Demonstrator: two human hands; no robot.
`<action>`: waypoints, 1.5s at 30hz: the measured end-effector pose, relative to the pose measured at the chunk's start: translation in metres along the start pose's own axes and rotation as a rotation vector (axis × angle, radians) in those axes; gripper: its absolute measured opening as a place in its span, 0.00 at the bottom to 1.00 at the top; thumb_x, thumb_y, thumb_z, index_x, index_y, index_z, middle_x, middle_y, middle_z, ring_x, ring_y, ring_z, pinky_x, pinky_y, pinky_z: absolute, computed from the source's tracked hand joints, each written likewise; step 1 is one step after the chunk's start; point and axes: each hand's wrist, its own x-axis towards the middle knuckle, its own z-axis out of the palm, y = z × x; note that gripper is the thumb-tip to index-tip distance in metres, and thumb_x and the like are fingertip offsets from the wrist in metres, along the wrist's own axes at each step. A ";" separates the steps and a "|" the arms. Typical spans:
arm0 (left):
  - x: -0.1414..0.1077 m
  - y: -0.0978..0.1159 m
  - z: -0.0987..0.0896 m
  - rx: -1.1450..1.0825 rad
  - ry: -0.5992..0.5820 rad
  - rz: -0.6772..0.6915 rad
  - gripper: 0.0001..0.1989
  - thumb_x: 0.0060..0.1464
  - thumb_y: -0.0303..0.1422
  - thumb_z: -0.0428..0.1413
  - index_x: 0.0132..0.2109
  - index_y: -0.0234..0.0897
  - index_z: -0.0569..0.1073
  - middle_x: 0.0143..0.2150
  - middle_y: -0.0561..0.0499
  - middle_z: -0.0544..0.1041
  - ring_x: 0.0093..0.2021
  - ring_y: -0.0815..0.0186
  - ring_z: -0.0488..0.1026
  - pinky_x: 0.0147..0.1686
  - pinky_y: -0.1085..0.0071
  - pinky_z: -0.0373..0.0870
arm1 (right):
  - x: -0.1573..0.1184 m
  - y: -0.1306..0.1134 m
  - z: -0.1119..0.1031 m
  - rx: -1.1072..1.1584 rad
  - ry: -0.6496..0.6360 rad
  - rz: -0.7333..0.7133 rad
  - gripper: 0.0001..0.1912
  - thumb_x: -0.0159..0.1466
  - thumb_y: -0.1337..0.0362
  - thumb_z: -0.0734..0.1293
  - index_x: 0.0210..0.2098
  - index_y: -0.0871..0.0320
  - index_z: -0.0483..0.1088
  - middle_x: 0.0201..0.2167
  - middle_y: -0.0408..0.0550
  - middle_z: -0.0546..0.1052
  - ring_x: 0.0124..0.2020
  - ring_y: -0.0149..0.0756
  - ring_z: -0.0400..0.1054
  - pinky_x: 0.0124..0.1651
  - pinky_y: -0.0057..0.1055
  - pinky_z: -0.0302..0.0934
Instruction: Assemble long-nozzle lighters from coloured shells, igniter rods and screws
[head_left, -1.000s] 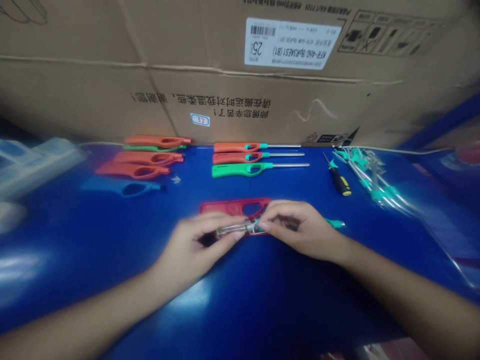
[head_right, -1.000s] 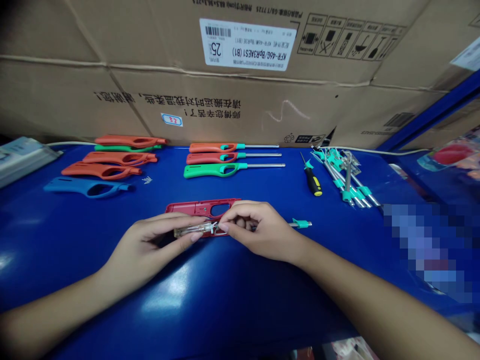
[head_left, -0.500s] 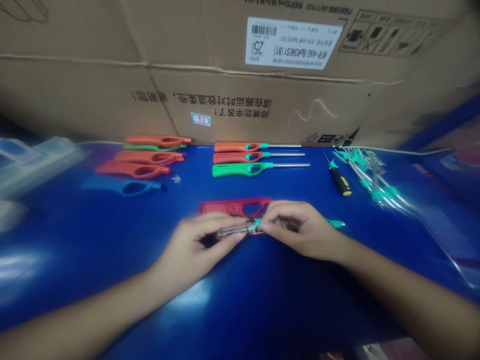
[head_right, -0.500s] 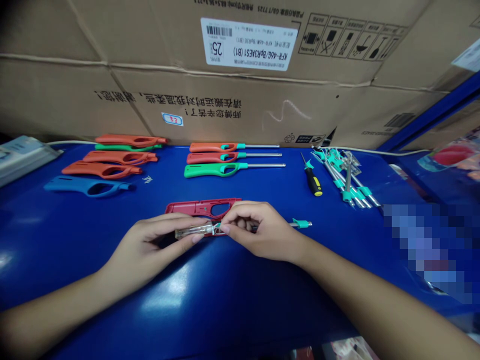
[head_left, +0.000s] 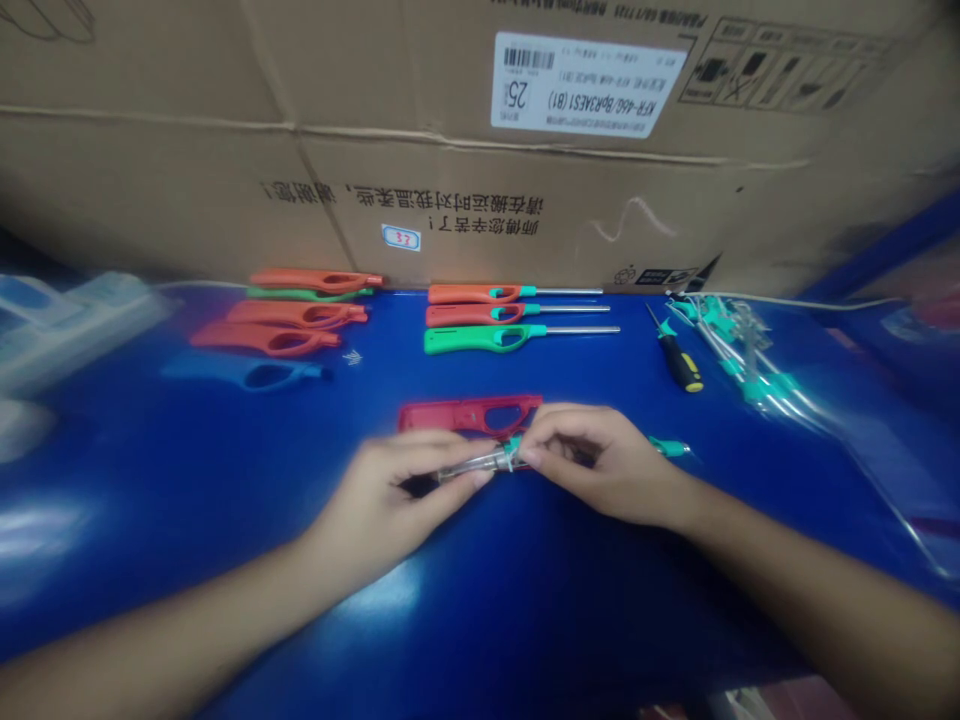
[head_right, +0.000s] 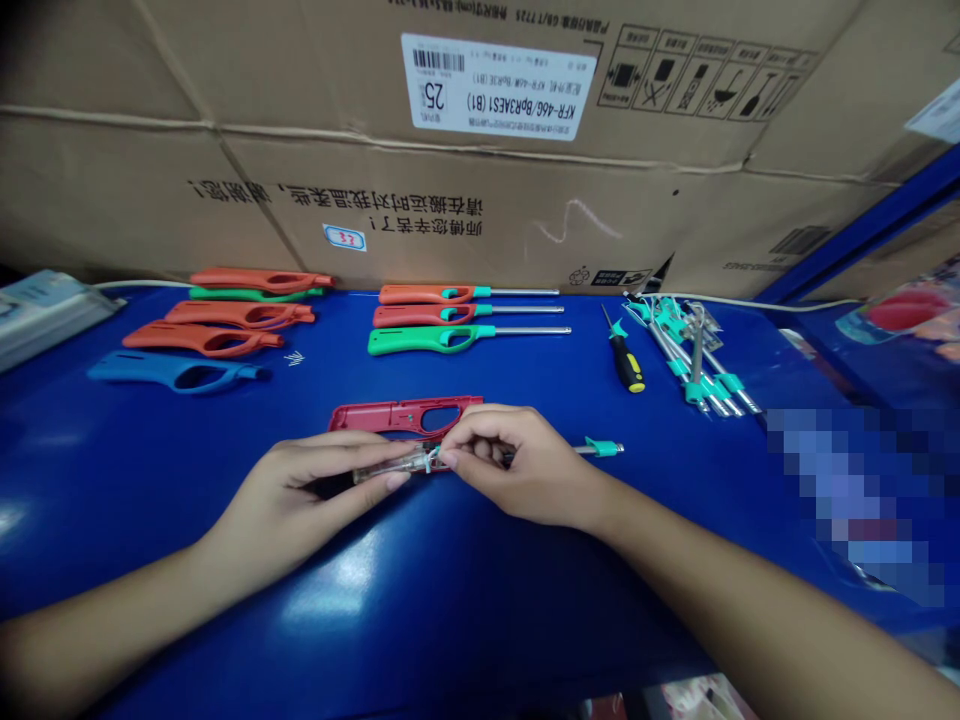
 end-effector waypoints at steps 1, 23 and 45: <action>0.000 0.000 0.000 -0.005 -0.007 0.002 0.12 0.58 0.28 0.63 0.48 0.42 0.83 0.44 0.51 0.85 0.42 0.65 0.82 0.43 0.76 0.79 | 0.000 0.000 0.000 0.002 0.000 -0.003 0.09 0.66 0.62 0.67 0.33 0.60 0.75 0.29 0.44 0.73 0.24 0.25 0.60 0.25 0.24 0.55; -0.002 -0.003 0.002 0.019 0.013 0.032 0.11 0.57 0.28 0.63 0.48 0.40 0.83 0.44 0.50 0.85 0.42 0.65 0.82 0.41 0.77 0.79 | 0.000 0.000 0.004 -0.055 0.025 -0.029 0.07 0.66 0.65 0.67 0.34 0.61 0.77 0.27 0.42 0.72 0.23 0.24 0.59 0.25 0.22 0.54; -0.004 -0.003 0.003 0.056 0.096 0.005 0.12 0.54 0.28 0.65 0.46 0.40 0.83 0.40 0.51 0.85 0.32 0.69 0.80 0.33 0.77 0.76 | -0.001 -0.002 0.006 0.003 0.114 -0.044 0.08 0.65 0.65 0.67 0.32 0.62 0.75 0.26 0.43 0.71 0.22 0.24 0.58 0.24 0.24 0.53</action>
